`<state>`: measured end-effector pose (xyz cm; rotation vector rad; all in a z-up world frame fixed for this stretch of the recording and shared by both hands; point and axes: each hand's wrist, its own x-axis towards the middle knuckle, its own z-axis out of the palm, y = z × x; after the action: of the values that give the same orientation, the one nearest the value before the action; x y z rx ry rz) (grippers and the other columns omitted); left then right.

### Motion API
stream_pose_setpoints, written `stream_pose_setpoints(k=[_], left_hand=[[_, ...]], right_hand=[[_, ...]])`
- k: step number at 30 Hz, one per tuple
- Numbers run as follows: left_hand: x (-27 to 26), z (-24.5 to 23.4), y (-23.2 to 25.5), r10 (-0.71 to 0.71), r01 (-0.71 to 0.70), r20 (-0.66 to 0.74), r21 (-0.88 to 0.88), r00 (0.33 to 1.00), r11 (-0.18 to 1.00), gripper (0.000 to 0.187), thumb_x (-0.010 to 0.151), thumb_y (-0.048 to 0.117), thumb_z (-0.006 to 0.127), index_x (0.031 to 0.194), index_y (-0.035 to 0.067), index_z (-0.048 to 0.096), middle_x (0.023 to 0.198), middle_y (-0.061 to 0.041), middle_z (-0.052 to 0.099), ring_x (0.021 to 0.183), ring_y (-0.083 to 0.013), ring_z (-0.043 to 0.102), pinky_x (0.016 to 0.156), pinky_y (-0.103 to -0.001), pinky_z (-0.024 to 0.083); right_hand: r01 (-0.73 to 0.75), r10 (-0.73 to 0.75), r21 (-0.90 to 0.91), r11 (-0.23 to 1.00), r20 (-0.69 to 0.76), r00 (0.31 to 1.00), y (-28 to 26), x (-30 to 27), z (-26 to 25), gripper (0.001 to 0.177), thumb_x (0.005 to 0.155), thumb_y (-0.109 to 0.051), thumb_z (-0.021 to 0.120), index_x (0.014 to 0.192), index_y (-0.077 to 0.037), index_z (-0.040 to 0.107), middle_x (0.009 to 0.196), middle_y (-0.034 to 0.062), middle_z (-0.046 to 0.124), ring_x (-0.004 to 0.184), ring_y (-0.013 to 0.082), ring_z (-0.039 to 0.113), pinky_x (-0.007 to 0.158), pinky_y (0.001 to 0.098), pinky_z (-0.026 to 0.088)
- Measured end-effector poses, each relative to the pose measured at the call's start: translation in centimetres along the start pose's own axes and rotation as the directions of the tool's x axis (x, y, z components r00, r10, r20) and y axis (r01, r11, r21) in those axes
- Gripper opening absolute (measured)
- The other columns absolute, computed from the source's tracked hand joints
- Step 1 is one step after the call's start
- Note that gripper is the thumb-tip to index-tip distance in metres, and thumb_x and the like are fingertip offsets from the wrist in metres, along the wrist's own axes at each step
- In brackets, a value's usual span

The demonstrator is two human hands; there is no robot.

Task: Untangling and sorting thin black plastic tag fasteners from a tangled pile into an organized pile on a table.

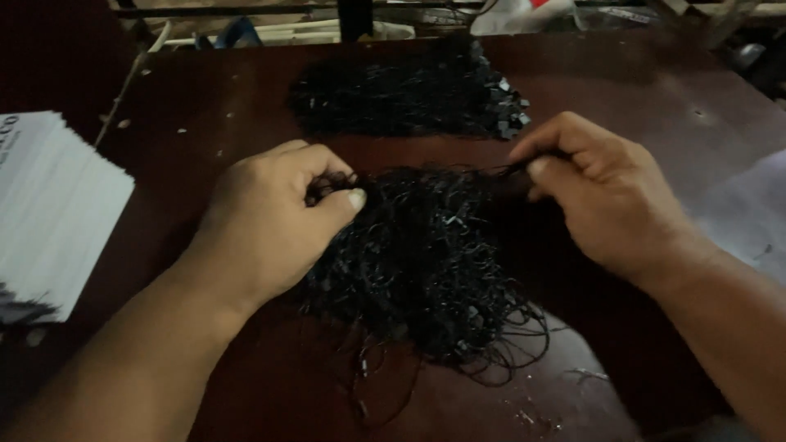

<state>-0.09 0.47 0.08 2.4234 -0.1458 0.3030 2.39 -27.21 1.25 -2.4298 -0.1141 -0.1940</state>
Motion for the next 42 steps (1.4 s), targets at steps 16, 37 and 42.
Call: stream_pose_setpoints(k=[16,37,42], left_hand=[[0.2,0.3,-0.3,0.017,-0.016,-0.024,0.028,1.0,0.999,0.011,0.087,0.03,0.074,0.09,0.02,0.078,0.087,0.006,0.073,0.082,-0.0121,0.068,0.073,-0.029,0.056],[0.2,1.5,-0.3,0.161,-0.157,-0.051,0.081,0.986,0.984,0.019,0.084,0.025,0.075,0.1,0.018,0.08,0.094,0.004,0.072,0.083,-0.021,0.068,0.071,-0.04,0.054],[-0.2,1.6,0.5,0.258,-0.275,-0.265,-0.028,0.929,0.961,0.007,0.091,0.012,0.064,0.086,0.011,0.061,0.081,-0.003,0.069,0.072,-0.0239,0.065,0.065,-0.042,0.049]], right_hand=[[-0.036,0.037,0.041,0.999,-0.032,0.999,-0.2,-0.5,-0.3,0.01,0.103,-0.01,0.066,0.104,-0.013,0.075,0.089,0.0026,0.075,0.063,0.0137,0.062,0.06,0.0261,0.054],[-0.067,0.067,0.008,0.998,0.046,0.997,-1.3,-0.4,-0.5,0.032,0.085,-0.003,0.062,0.111,-0.019,0.074,0.107,-0.0052,0.081,0.096,0.0087,0.072,0.084,0.027,0.056],[-0.082,0.09,0.264,0.961,-0.018,0.996,-1.8,-1.0,-1.2,0.022,0.099,0.003,0.049,0.103,-0.004,0.07,0.097,0.0102,0.072,0.081,0.0193,0.064,0.071,0.0311,0.054]])
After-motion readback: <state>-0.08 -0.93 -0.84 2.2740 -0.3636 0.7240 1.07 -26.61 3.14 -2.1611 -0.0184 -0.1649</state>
